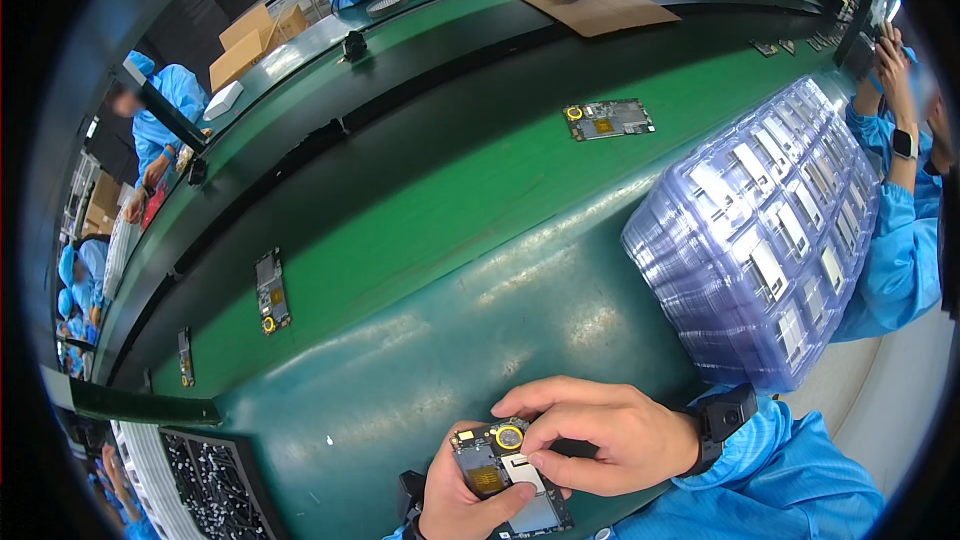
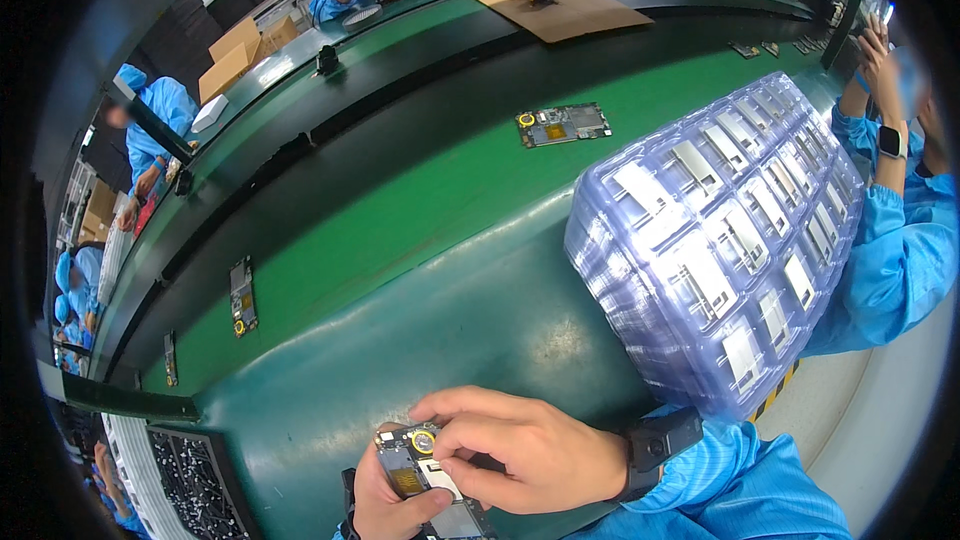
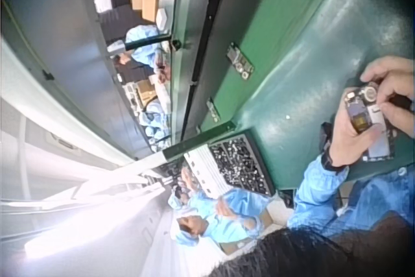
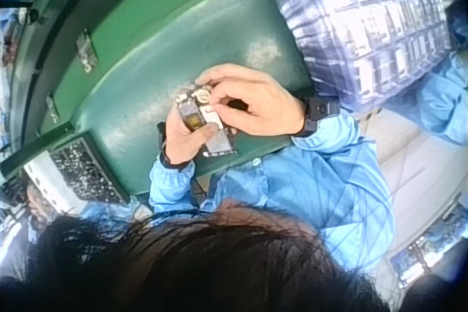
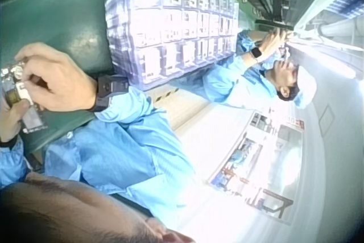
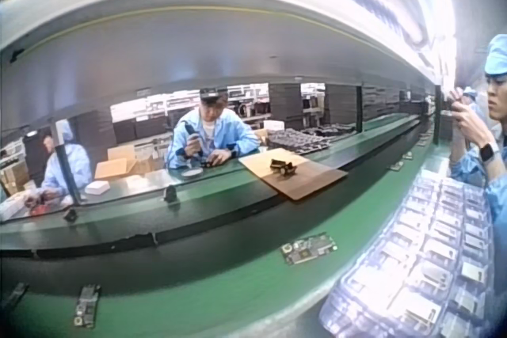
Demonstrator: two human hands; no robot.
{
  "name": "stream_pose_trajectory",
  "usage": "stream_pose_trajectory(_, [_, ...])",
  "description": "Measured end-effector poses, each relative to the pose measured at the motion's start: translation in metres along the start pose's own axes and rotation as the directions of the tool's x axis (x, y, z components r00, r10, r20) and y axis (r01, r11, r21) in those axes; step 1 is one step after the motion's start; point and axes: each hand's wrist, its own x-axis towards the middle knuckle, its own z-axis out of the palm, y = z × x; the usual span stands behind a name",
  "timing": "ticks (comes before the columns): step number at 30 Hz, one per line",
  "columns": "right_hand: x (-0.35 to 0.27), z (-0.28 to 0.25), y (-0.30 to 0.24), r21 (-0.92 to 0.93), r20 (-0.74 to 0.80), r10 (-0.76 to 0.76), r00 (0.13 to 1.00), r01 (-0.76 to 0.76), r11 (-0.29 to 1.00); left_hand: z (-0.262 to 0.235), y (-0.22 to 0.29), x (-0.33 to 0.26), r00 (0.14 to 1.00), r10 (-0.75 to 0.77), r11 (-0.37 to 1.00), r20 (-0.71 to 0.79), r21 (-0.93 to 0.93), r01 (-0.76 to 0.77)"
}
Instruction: Assembling small electronic components and boards on a factory production line.
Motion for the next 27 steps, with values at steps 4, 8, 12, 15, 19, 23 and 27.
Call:
stream_pose_trajectory(4, [0.001,0.0,0.001,0.006,-0.009,-0.007,1.0,0.007,1.0,0.002,0.003,0.001,1.0,0.006,1.0,-0.012,-0.004,-0.006])
stream_pose_trajectory(8, [-0.001,-0.002,0.0,0.007,0.032,0.112,0.993,-0.113,0.994,0.003,0.003,0.002,0.999,-0.016,1.0,-0.033,-0.006,0.016])
stream_pose_trajectory(12, [-0.002,-0.001,0.002,-0.007,0.017,0.079,0.997,-0.079,0.997,0.003,0.0,0.002,0.999,0.008,1.0,-0.049,-0.005,-0.008])
stream_pose_trajectory(15, [-0.002,-0.001,0.001,-0.001,0.011,0.08,0.997,-0.08,0.997,0.004,0.004,0.002,0.999,0.011,1.0,-0.05,0.03,-0.01])
stream_pose_trajectory(19, [-0.002,-0.002,0.003,-0.044,0.009,0.075,0.997,-0.074,0.996,0.006,0.002,0.001,0.993,0.067,0.99,-0.093,0.13,-0.055])
stream_pose_trajectory(23, [-0.003,-0.001,0.006,-0.071,0.014,0.085,0.996,-0.084,0.994,0.011,0.002,-0.001,0.989,0.046,0.994,-0.144,0.102,-0.032])
stream_pose_trajectory(27, [-0.001,0.002,0.009,-0.107,-0.024,0.018,1.0,-0.021,0.994,0.013,0.012,0.0,0.985,0.113,0.949,-0.13,0.308,-0.068])
